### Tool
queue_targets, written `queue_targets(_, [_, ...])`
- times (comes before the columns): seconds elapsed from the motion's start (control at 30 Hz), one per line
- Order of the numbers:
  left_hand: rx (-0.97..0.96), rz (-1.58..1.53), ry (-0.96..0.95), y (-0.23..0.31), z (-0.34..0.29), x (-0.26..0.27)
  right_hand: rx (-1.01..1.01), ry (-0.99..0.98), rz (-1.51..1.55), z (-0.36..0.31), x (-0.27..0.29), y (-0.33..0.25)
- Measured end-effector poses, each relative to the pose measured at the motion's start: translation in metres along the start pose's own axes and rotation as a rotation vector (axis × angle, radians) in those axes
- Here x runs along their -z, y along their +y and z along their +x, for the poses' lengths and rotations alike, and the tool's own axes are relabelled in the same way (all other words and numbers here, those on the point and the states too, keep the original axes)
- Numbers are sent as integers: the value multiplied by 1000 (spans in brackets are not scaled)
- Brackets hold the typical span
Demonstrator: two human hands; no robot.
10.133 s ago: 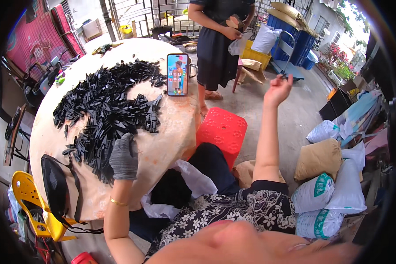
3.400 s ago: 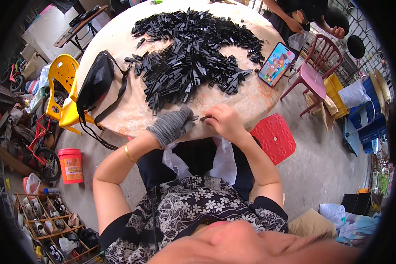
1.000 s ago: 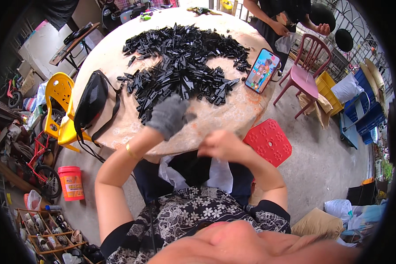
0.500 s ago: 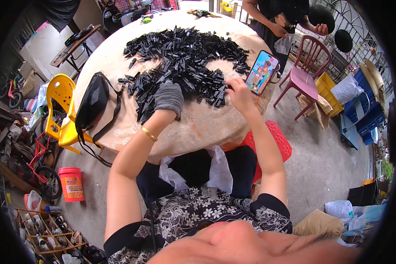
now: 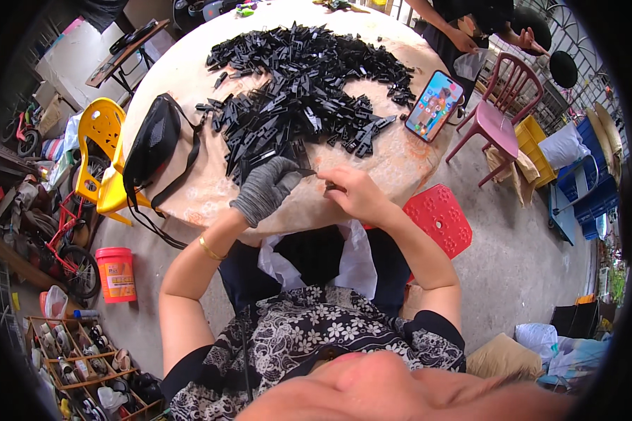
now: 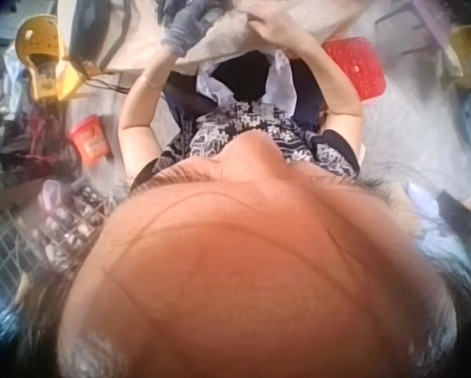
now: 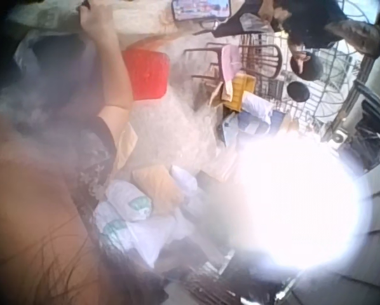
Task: The person takes items out of a mesh bag, unpacks parts from a small packet, and assembles black plastic clips by fitting small inserts into them by hand.
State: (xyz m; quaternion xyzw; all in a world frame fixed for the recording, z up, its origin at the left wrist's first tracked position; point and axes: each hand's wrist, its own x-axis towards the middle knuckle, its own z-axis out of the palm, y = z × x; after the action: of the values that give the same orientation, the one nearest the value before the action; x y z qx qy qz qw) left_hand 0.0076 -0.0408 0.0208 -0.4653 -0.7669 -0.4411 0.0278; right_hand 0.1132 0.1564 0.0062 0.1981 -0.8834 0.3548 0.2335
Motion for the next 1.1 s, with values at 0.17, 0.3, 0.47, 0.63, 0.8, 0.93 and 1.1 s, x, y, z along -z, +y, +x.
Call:
queue_targets(0.17, [689,-503,-295,19,-5,10,-456,85,388,2,-13,-21])
queue_targets(0.3, [805,-650,-466,17,-5,21,-492,139,469,5,-15,-21])
queue_targets(0.47, [93,-130,-244,15,-25,0,-412,65,472,3,-18,-17])
queue_targets(0.63, [-113,540,-259,22,-26,10,-442,54,386,4,-20,-27])
queue_targets(0.8, [59,315,-310,20,-25,21,-50,88,-8,-7,-23,-5])
queue_targets(0.93, [70,345,-395,26,-23,17,-41,93,-37,-8,-20,-6])
queue_targets(1.1, [9,418,-398,18,-22,9,-56,54,-51,-9,-20,-7])
